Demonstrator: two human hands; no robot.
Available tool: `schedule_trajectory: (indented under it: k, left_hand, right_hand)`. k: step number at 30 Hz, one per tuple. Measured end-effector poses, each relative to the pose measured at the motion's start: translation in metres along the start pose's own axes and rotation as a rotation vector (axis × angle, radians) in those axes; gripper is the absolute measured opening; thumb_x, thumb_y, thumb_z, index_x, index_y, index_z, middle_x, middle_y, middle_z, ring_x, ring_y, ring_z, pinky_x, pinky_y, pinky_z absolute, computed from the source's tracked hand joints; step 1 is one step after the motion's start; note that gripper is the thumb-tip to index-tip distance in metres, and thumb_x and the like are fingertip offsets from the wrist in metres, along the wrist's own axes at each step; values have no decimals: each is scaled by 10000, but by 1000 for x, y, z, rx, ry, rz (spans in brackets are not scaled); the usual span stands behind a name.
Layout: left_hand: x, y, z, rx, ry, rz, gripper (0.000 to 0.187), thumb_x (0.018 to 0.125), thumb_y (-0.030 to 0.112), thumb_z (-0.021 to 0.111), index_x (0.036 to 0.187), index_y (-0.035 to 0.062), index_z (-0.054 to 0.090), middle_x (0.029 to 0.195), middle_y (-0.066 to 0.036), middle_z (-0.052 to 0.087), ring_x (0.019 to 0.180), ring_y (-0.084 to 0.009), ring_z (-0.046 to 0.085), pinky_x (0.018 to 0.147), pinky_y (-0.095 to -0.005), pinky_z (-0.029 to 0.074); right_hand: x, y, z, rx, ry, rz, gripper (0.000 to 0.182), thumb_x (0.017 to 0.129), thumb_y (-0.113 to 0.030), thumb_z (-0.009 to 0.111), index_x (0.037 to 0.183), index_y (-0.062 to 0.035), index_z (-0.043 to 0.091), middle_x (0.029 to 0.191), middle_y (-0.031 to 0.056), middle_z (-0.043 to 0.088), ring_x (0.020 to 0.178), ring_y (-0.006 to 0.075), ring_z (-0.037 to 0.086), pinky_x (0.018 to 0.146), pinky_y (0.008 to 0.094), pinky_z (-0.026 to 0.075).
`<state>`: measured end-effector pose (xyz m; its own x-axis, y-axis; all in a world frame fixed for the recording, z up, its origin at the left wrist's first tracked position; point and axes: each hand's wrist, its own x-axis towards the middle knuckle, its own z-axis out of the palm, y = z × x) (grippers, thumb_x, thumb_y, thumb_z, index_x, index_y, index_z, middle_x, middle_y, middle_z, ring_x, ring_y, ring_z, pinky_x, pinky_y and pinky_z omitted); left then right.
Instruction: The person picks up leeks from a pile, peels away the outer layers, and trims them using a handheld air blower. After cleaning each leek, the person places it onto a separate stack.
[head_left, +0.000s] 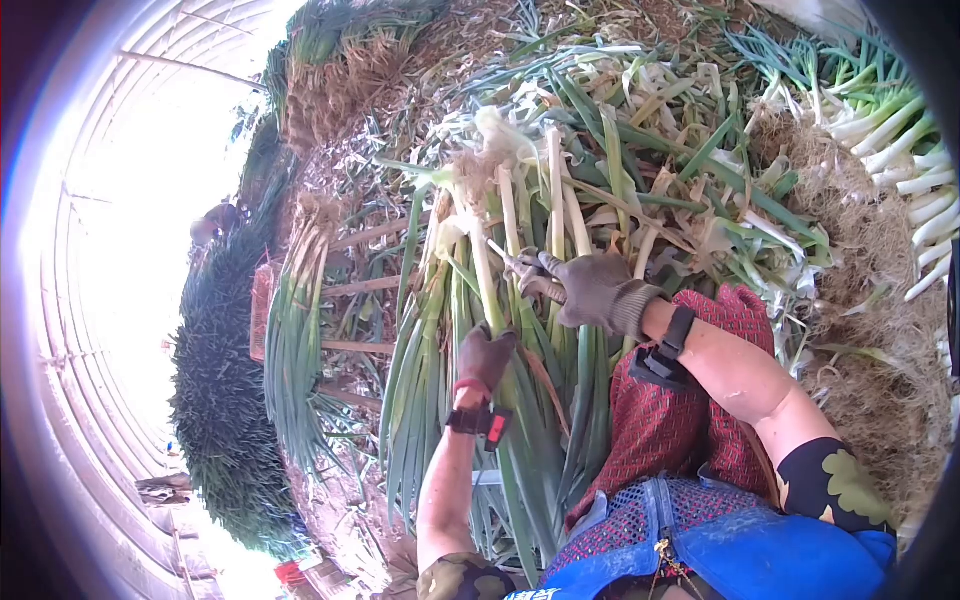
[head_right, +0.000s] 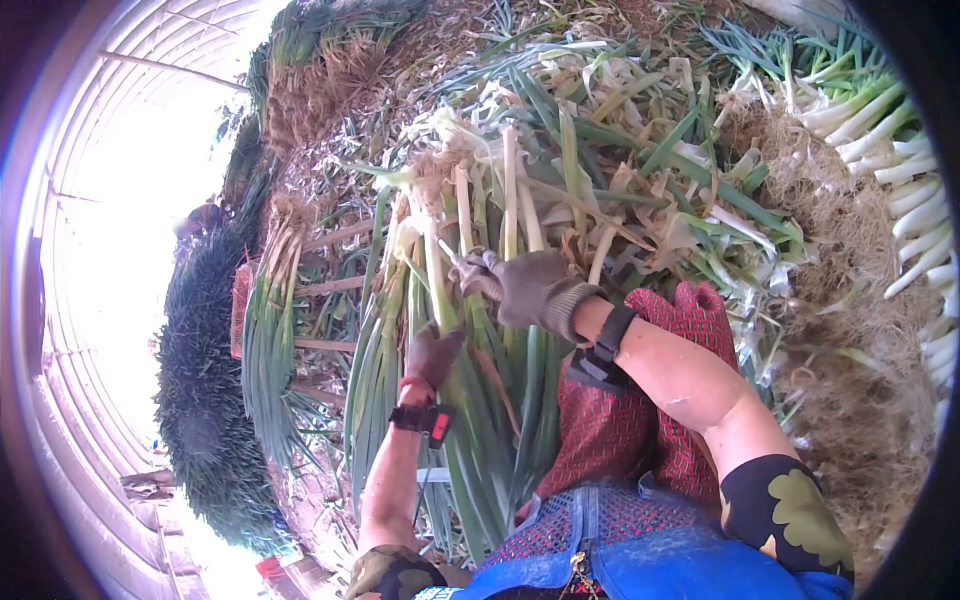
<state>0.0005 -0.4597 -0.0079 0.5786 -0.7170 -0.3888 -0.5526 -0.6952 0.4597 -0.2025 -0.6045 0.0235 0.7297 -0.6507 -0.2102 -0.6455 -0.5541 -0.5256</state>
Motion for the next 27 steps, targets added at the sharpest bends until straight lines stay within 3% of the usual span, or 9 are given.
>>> schedule_trajectory:
  k: [2,3,7,16,19,22,24,26,27]
  left_hand:
    - [0,-14,16,-75,4,3,463,851,358,712,1112,-22,682,930,-215,725,851,-313,715,775,-397,520]
    - [-3,-15,18,-139,-62,-32,432,857,317,715,1111,-31,681,895,-179,723,808,-251,698,757,-363,513]
    - [-20,-10,31,-427,-159,-25,353,873,247,701,1096,-25,681,870,-90,715,778,-161,644,757,-341,502]
    - [-17,9,20,-580,-115,-12,264,888,196,693,1033,-24,691,793,2,654,669,-69,537,624,-249,438]
    - [24,10,8,-529,11,143,309,877,231,701,998,-52,675,794,-38,663,674,-104,547,624,-284,452]
    - [31,68,-27,-388,-22,180,397,889,330,672,1054,-31,665,735,-45,626,681,-130,582,629,-320,479]
    - [42,69,-24,-500,-135,102,395,883,321,682,1104,-5,665,801,-91,662,708,-149,631,661,-312,511]
    - [58,45,-20,-333,31,151,406,882,322,696,1165,32,668,928,-81,692,777,-167,655,695,-324,526]
    - [72,23,-18,-244,111,175,416,882,322,703,1195,51,669,992,-77,707,811,-177,667,712,-331,534]
  right_hand:
    - [2,-2,0,6,-4,17,865,686,-363,691,1478,-111,448,901,159,724,844,334,711,763,468,550]
    - [3,-2,1,5,-2,21,858,688,-360,690,1474,-110,453,902,158,725,845,334,712,761,469,550]
    - [10,2,9,-14,-6,18,826,700,-361,683,1457,-110,472,891,166,722,848,333,713,754,470,551]
    - [4,5,-3,18,26,80,781,709,-383,710,1406,-82,528,916,187,714,848,338,704,776,456,547]
    - [4,15,-10,87,133,7,805,702,-389,738,1418,-95,517,905,188,712,845,335,701,783,442,548]
    - [-5,10,-36,440,191,-43,850,699,-389,756,1455,-115,479,891,190,706,809,330,699,758,424,553]
    - [-3,8,-36,240,281,14,895,701,-364,761,1493,-120,420,867,184,698,762,322,695,709,412,551]
    - [1,17,-18,62,342,21,912,703,-362,762,1503,-117,400,860,178,697,750,322,695,689,409,548]
    - [0,19,-15,134,199,-19,923,694,-378,752,1508,-128,397,861,173,700,775,328,702,692,425,549]
